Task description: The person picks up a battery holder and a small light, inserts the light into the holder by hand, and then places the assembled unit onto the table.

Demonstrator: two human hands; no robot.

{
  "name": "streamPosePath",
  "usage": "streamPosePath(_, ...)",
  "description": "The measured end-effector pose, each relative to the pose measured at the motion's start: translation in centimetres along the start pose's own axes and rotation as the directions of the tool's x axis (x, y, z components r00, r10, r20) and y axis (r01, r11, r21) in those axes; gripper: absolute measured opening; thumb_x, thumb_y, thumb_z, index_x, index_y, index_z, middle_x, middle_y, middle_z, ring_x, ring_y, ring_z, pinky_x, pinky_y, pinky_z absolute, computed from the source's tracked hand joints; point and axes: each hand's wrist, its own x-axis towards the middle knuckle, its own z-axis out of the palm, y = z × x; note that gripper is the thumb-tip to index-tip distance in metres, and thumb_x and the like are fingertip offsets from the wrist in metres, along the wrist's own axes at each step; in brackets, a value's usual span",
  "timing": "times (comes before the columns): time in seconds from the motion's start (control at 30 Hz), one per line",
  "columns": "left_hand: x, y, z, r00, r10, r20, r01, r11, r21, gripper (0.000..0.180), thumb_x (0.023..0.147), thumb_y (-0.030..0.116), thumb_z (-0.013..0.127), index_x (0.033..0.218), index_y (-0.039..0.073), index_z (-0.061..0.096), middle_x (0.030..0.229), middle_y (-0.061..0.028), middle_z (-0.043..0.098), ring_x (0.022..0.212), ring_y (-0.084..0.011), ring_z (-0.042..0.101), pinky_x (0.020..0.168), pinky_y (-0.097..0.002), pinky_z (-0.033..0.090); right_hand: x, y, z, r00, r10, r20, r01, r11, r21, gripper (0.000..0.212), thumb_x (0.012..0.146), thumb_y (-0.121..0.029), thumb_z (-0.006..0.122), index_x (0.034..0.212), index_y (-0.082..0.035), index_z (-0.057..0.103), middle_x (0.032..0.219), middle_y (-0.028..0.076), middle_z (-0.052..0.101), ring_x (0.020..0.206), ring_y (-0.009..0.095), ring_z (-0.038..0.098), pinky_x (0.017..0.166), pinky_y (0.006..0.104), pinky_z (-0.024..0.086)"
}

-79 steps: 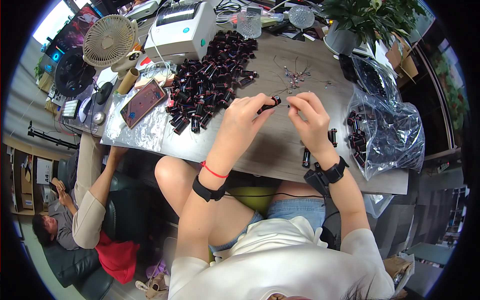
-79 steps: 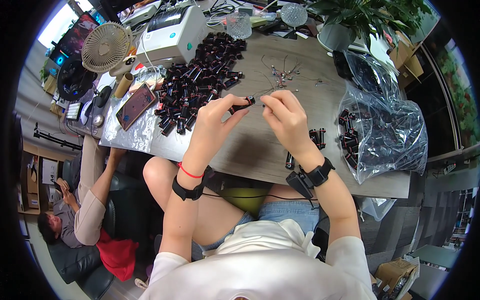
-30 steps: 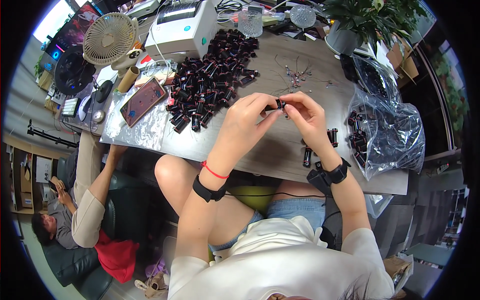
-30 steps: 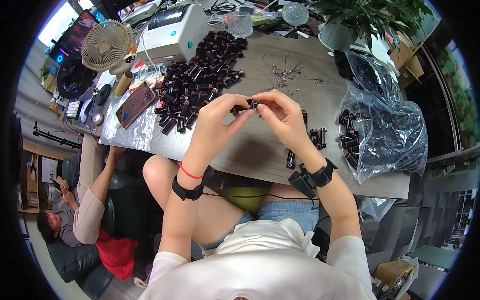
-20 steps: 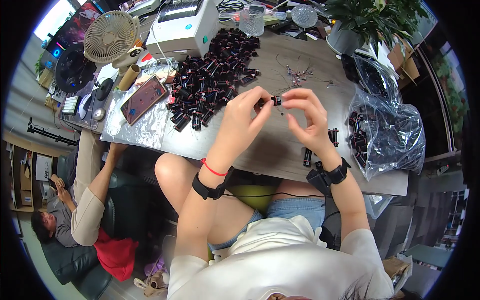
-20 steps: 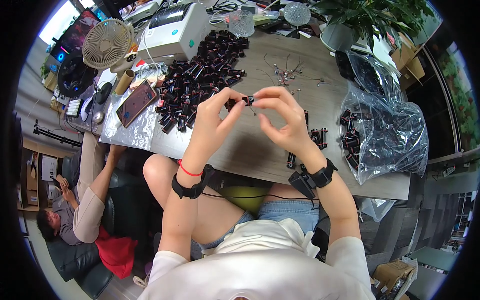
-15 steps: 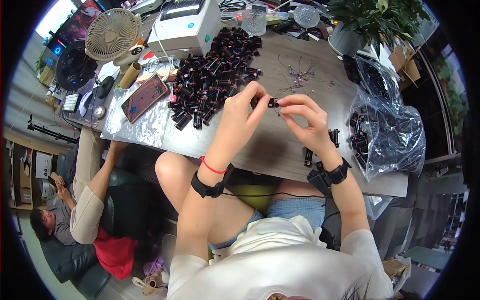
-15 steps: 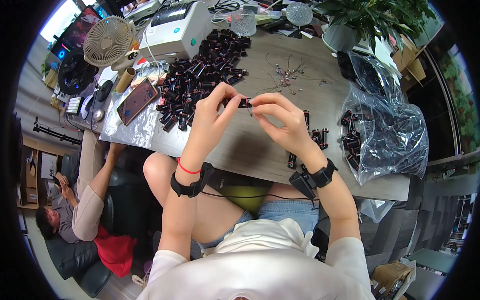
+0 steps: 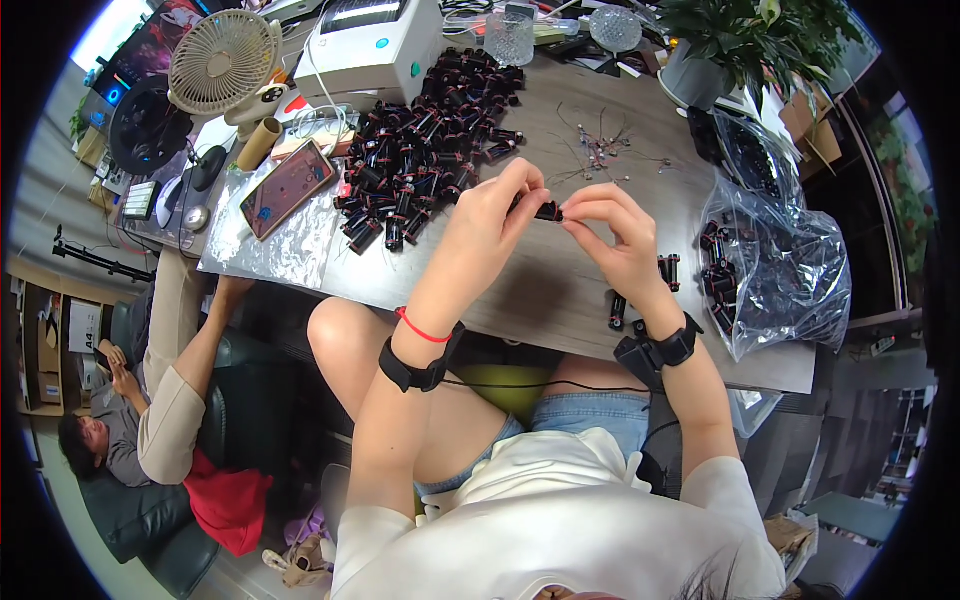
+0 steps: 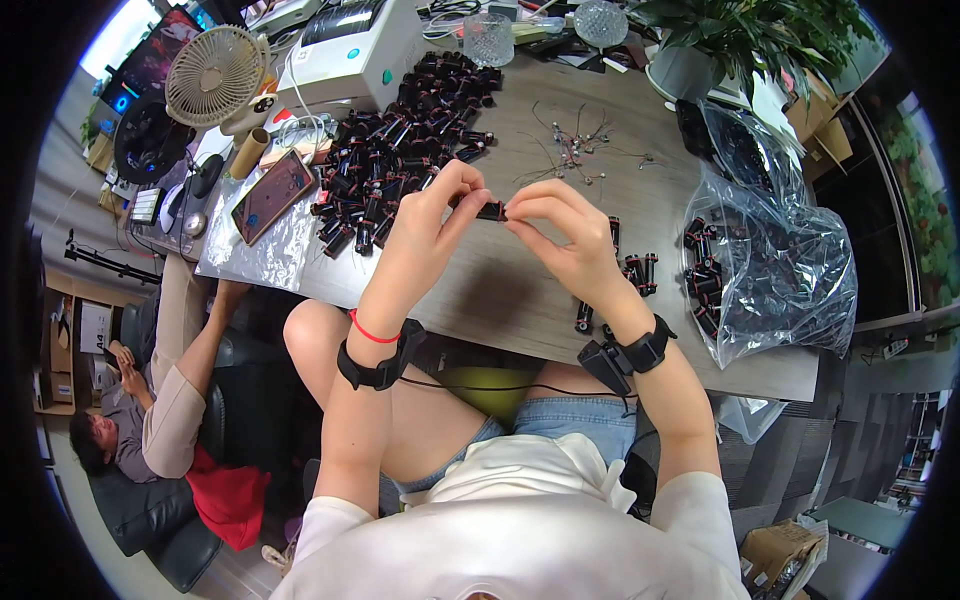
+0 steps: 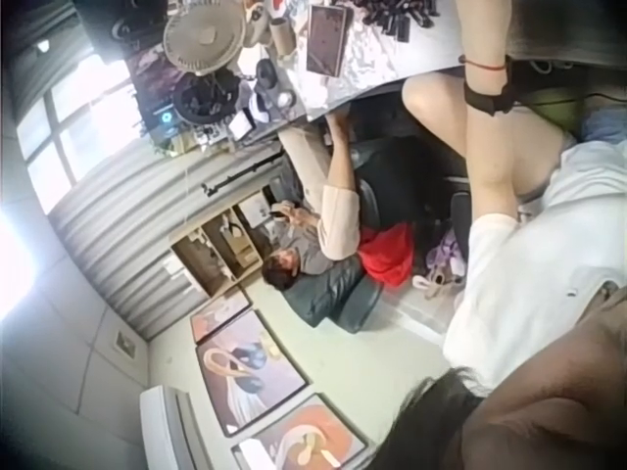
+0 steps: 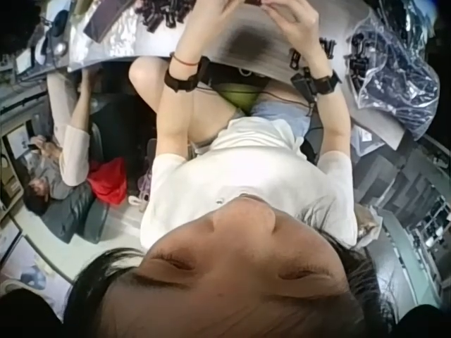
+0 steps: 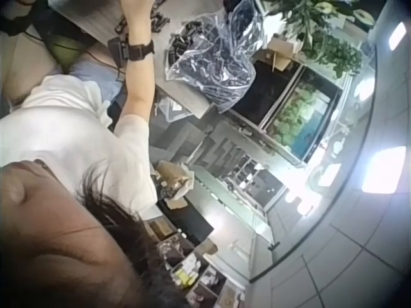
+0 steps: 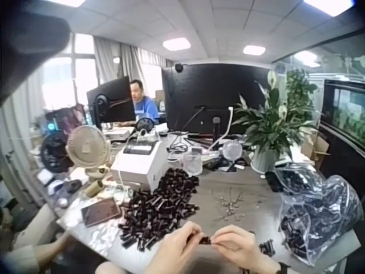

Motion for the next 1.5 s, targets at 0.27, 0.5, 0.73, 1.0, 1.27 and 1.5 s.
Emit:
streamPosePath(0.27, 0.1, 0.0, -0.6, 0.968, 0.242, 0.061, -0.249, 0.932, 0.263, 0.008, 0.087, 0.006, 0.060, 0.091, 0.004, 0.054, 0.076, -0.0103, 0.059, 0.071, -0.0250, 0.056, 0.066, -0.0341, 0.042, 0.1, 0.2, 0.3, 0.942, 0.332, 0.042, -0.319, 0.855, 0.409, 0.011, 0.083, 0.008, 0.063, 0.091, 0.002, 0.063, 0.101, 0.009, 0.061, 0.093, 0.014, 0.057, 0.081, 0.0255, 0.047)
streamPosePath(0.5, 0.2, 0.1, -0.2, 0.985, 0.168, 0.048, -0.174, 0.974, 0.145, 0.024, 0.078, 0.011, 0.073, 0.093, 0.002, 0.056, 0.082, -0.0069, 0.064, 0.069, -0.0180, 0.058, 0.061, -0.0289, 0.045, -0.1, 0.8, 0.3, 0.921, 0.387, 0.045, -0.342, 0.748, 0.568, 0.010, 0.085, 0.007, 0.061, 0.094, 0.002, 0.060, 0.103, 0.008, 0.058, 0.095, 0.014, 0.056, 0.084, 0.0261, 0.046)
streamPosePath(0.73, 0.2, 0.2, 0.1, 0.999, 0.043, 0.029, -0.039, 0.993, -0.114, 0.028, 0.074, 0.012, 0.078, 0.095, 0.001, 0.064, 0.088, -0.0071, 0.068, 0.072, -0.0125, 0.059, 0.063, -0.0247, 0.046, -0.5, 0.7, 0.6, 0.900, 0.425, 0.094, -0.356, 0.595, 0.720, 0.005, 0.089, 0.001, 0.059, 0.093, 0.000, 0.060, 0.103, 0.004, 0.056, 0.092, 0.012, 0.056, 0.085, 0.0267, 0.046)
streamPosePath(1.0, 0.2, 0.5, -1.5, 0.979, -0.005, 0.204, 0.023, 0.996, -0.086, 0.025, 0.071, 0.010, 0.078, 0.091, 0.000, 0.067, 0.084, -0.0057, 0.068, 0.073, -0.0112, 0.059, 0.063, -0.0238, 0.045, 1.0, -0.2, -1.9, 0.923, 0.253, 0.290, -0.349, 0.867, 0.354, 0.004, 0.086, 0.001, 0.060, 0.089, 0.000, 0.059, 0.097, 0.006, 0.055, 0.090, 0.014, 0.054, 0.080, 0.0248, 0.043)
streamPosePath(1.27, 0.1, 0.2, -0.9, 0.960, -0.137, 0.243, 0.185, 0.965, -0.186, 0.024, 0.072, 0.007, 0.079, 0.091, -0.001, 0.066, 0.085, -0.0030, 0.067, 0.079, -0.0072, 0.060, 0.068, -0.0222, 0.047, 1.1, -0.8, -1.9, 0.952, 0.191, 0.240, -0.236, 0.955, 0.178, 0.007, 0.080, 0.004, 0.064, 0.085, 0.001, 0.060, 0.089, 0.007, 0.059, 0.082, 0.017, 0.056, 0.075, 0.0267, 0.045)
streamPosePath(1.5, -0.2, 0.2, -0.7, 0.938, -0.241, 0.251, 0.313, 0.898, -0.308, 0.023, 0.073, 0.004, 0.079, 0.091, -0.002, 0.065, 0.086, -0.0022, 0.067, 0.074, -0.0045, 0.059, 0.065, -0.0187, 0.049, 1.1, -1.0, -1.8, 0.977, 0.123, 0.177, -0.147, 0.981, 0.130, 0.007, 0.080, 0.004, 0.064, 0.086, 0.001, 0.060, 0.090, 0.007, 0.059, 0.083, 0.018, 0.057, 0.076, 0.0278, 0.046)
